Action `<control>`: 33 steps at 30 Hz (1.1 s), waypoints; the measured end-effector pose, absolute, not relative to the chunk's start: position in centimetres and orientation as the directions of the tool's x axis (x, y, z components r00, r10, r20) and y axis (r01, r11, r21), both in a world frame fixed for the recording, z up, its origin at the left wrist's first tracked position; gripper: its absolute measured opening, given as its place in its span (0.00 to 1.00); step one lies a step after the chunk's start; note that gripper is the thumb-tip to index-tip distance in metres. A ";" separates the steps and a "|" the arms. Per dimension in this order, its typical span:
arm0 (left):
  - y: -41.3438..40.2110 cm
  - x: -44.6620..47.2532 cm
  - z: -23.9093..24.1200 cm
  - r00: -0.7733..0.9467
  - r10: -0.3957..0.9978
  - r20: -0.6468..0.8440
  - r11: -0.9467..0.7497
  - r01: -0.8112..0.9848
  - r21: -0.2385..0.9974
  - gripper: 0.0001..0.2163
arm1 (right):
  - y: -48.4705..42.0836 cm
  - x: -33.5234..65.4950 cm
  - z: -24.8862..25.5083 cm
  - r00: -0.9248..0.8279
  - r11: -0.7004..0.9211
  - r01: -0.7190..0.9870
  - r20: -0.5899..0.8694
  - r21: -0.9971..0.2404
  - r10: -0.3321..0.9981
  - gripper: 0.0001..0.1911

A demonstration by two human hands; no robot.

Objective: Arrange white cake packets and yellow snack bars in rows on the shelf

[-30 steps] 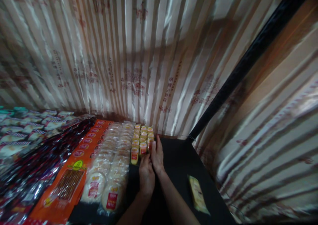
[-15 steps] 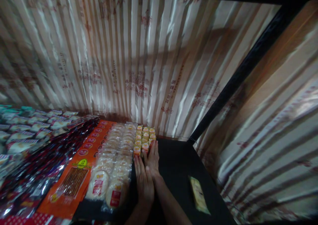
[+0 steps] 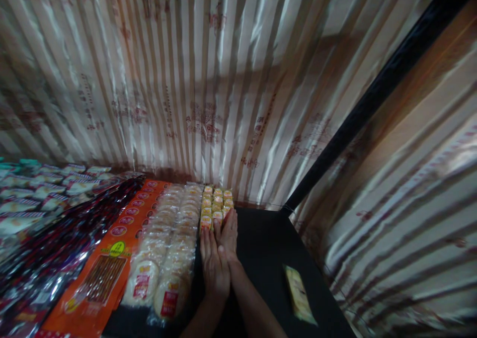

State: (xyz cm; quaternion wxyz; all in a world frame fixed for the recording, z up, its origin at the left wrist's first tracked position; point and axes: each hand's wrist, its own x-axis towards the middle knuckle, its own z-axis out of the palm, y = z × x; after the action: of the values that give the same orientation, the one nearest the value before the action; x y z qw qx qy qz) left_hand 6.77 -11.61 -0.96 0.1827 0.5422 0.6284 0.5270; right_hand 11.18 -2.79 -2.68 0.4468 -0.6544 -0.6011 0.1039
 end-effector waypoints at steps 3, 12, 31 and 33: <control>-11.3 6.8 -0.9 -0.352 0.870 0.346 -0.149 0.481 0.864 0.24 | -2.4 11.2 -2.5 0.254 0.129 0.702 0.416 -0.701 0.873 0.39; -10.8 6.6 -0.9 -0.326 0.868 0.374 -0.164 0.524 0.836 0.23 | -2.3 10.9 -2.1 0.273 0.089 0.703 0.383 -0.705 0.882 0.41; -11.2 6.5 -0.3 -0.246 0.851 0.463 -0.259 0.571 0.779 0.19 | -2.2 14.0 1.4 0.393 0.028 0.296 0.148 -0.955 0.907 0.44; -11.0 6.9 -0.4 -0.196 0.893 0.406 -0.237 0.564 0.791 0.18 | -0.8 14.9 1.5 0.392 0.052 0.248 0.149 -0.967 0.908 0.42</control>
State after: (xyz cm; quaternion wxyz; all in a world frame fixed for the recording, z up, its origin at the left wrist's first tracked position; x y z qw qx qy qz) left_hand 6.87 -10.96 -0.41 0.1664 0.6120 0.5949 0.4938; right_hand 14.94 -0.83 1.53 0.5568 -0.6214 -0.4648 0.2964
